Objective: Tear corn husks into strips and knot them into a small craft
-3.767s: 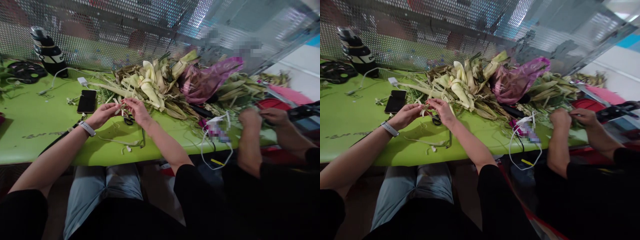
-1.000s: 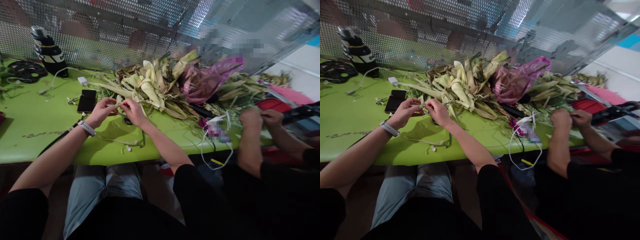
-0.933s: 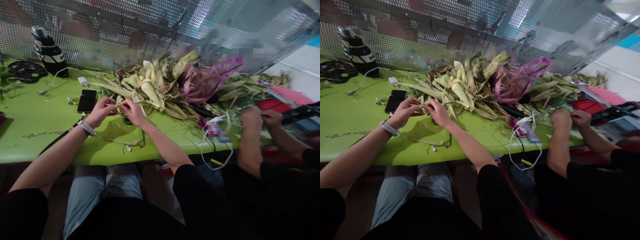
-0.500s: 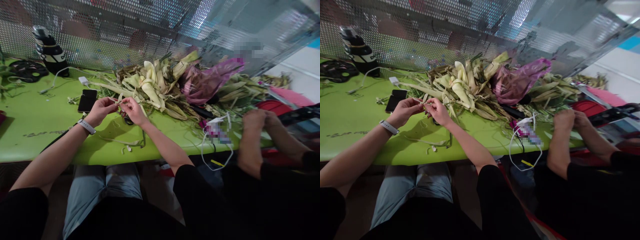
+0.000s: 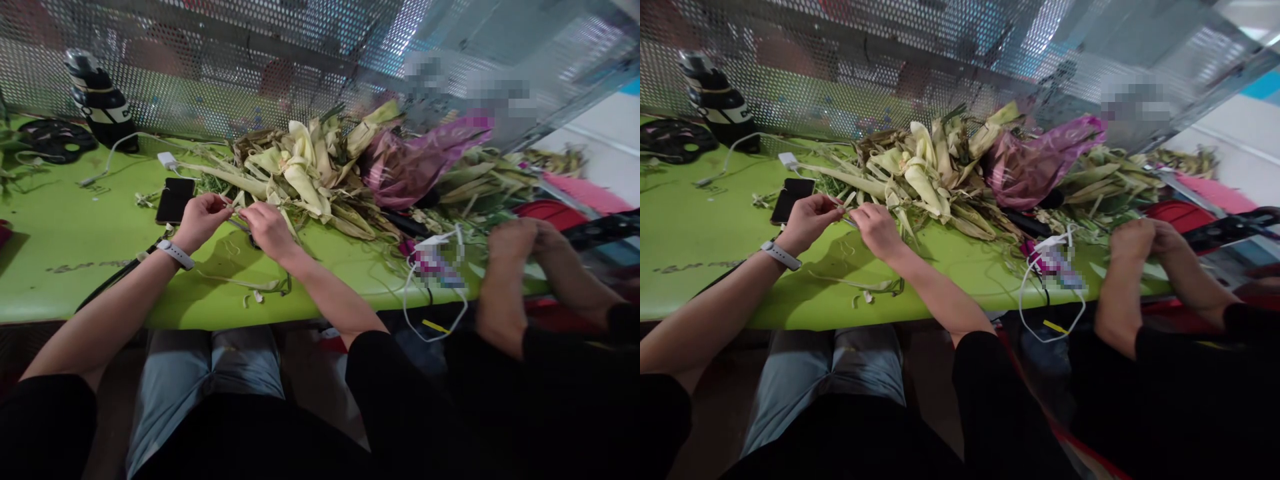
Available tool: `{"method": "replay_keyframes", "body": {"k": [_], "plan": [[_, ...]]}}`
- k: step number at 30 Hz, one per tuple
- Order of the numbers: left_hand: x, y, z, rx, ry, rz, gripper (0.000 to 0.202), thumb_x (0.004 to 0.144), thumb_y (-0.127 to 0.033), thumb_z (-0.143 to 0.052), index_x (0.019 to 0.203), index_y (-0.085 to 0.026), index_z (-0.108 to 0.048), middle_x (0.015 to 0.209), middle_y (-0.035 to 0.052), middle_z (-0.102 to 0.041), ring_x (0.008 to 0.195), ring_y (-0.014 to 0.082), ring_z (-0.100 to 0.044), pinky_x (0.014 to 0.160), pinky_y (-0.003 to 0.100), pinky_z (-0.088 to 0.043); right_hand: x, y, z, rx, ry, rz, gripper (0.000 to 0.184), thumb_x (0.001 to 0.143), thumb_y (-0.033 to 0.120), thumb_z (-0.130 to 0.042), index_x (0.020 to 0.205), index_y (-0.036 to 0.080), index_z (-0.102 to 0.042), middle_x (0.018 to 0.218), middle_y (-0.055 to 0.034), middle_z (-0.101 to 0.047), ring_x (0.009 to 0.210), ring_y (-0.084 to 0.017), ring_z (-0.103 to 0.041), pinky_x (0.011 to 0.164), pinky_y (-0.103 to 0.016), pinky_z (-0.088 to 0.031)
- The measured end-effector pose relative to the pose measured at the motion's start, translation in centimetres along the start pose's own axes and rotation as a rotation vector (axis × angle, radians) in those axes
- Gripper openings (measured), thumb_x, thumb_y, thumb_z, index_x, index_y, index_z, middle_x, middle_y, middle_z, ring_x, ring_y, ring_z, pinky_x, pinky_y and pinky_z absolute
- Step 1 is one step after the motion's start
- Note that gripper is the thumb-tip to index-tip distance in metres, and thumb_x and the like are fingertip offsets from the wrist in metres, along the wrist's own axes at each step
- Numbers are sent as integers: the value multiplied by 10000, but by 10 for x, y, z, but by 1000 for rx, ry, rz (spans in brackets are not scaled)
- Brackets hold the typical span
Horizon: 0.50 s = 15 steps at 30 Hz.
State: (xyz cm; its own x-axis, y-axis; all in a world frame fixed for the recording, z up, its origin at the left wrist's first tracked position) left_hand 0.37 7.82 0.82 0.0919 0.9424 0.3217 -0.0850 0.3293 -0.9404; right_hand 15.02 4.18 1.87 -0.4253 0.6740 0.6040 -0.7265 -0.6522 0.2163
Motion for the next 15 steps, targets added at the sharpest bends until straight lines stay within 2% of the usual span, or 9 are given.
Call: {"method": "replay_keyframes", "body": {"k": [4, 9, 15], "plan": [[-1, -7, -4, 175, 77, -59, 148, 705, -283, -782, 770, -160, -733, 678, 24, -669, 625, 136, -558, 603, 256, -440, 3, 4, 5, -46, -6, 46, 330, 1046, 291, -376, 981, 183, -681, 962, -115, -644, 958, -248, -570, 913, -438, -443], [-5, -14, -15, 227, 270, -61, 123, 735, -275, -714, 796, -171, -735, 747, 42, -693, 702, 164, -593, 664, 274, -451, 6, -6, 7, 22, -71, 14, 304, 1040, 342, -400, 956, 204, -658, 1100, -110, -628, 1073, -245, -551, 979, -420, -425], [-7, -17, -15, 181, 266, -23, 117, 745, -219, -607, 791, -176, -706, 728, 15, -652, 710, 163, -558, 686, 278, -438, 6, -19, -2, 310, 16, -111, 281, 1018, 433, -445, 974, 205, -602, 950, -55, -661, 882, -183, -591, 832, -328, -467]]}}
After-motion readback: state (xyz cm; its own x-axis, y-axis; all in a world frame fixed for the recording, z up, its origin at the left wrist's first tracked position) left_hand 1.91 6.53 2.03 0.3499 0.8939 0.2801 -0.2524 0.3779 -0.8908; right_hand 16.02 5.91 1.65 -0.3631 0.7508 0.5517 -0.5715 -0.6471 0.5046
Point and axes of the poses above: each hand's wrist, its own x-axis towards the middle knuckle, its own z-axis out of the back of the hand, y = z × x, the point moved 7 cm from there along x, towards the middle knuckle
